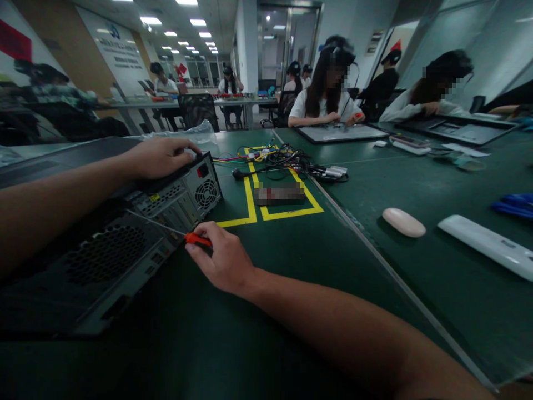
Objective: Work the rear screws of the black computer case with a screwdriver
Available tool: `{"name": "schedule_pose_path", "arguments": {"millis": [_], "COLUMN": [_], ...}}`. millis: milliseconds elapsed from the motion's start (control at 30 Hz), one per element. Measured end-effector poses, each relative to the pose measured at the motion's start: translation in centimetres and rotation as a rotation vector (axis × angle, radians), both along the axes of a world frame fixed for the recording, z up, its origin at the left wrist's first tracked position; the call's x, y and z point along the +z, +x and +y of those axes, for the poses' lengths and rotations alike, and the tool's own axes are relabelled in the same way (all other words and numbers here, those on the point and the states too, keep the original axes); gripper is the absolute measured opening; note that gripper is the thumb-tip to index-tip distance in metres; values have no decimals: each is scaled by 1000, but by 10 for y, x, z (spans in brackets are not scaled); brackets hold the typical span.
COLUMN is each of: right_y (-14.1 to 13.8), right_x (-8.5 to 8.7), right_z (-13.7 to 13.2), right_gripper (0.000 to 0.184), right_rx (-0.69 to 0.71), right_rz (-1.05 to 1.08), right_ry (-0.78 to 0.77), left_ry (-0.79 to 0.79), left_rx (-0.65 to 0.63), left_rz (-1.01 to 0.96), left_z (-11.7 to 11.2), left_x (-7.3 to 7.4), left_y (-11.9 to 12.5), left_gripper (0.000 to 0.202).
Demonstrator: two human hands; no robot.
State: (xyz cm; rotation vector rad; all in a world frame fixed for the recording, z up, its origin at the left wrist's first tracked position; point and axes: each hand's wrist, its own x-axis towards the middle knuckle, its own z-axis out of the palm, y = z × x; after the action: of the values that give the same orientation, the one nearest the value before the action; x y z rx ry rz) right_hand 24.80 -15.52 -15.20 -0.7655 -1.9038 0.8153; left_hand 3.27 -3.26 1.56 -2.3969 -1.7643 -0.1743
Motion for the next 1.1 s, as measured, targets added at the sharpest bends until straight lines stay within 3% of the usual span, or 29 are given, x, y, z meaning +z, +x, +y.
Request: {"name": "schedule_pose_path", "arguments": {"millis": [833, 1100], "right_y": [1, -1], "right_x": [1, -1], "right_z": [0, -1], "right_gripper": [25, 24], "right_rx": [-1, 14], "right_rz": [-26, 34], "right_ry": [59, -13], "left_ry": [-27, -23], "left_rx": [19, 24], "left_rz": [-18, -5], "left_z": [2, 4], "left_x": [0, 0], "left_y": [3, 2], "left_gripper": [58, 56]}}
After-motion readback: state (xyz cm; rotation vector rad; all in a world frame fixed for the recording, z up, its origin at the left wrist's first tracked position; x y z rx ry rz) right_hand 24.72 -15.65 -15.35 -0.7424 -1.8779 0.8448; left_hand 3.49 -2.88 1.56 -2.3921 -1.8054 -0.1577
